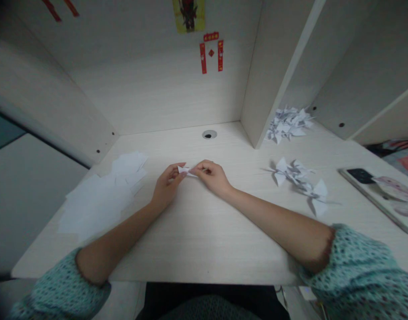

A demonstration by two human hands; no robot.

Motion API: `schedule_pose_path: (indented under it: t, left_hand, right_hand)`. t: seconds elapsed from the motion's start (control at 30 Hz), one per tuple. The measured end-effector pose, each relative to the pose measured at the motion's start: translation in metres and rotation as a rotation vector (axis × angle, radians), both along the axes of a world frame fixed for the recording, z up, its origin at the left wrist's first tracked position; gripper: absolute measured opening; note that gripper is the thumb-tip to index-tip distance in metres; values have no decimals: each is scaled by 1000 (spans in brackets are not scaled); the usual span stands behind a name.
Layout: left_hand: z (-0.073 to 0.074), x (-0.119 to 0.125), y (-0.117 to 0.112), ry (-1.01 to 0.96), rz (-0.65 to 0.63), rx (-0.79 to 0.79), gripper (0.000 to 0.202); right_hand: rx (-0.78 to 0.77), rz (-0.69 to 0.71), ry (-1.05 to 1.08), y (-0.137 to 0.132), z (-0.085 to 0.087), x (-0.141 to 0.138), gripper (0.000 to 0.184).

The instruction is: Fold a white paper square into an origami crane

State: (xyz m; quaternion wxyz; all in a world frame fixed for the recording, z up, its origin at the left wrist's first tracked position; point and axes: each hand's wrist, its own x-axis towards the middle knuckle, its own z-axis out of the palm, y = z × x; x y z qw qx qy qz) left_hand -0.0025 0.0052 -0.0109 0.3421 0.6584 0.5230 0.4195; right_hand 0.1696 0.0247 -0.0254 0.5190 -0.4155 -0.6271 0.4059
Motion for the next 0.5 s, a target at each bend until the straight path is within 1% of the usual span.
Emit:
schedule_pose_path:
  t: [0.17, 0.27, 0.37, 0.5]
  left_hand:
    - [1, 1, -2, 17, 29, 23, 31]
    - [3, 1, -2, -32, -8, 40, 33]
    - [5, 2, -2, -59, -52, 40, 40]
    - [5, 3, -3, -40, -89, 31, 56]
  right_hand:
    - [-34, -4, 16, -1, 1, 0, 22]
    - [-61, 25, 15, -2, 0, 0, 22]
    - [-53, 63, 3, -3, 0, 1, 23]
    - [-67, 86, 10, -5, 2, 0, 24]
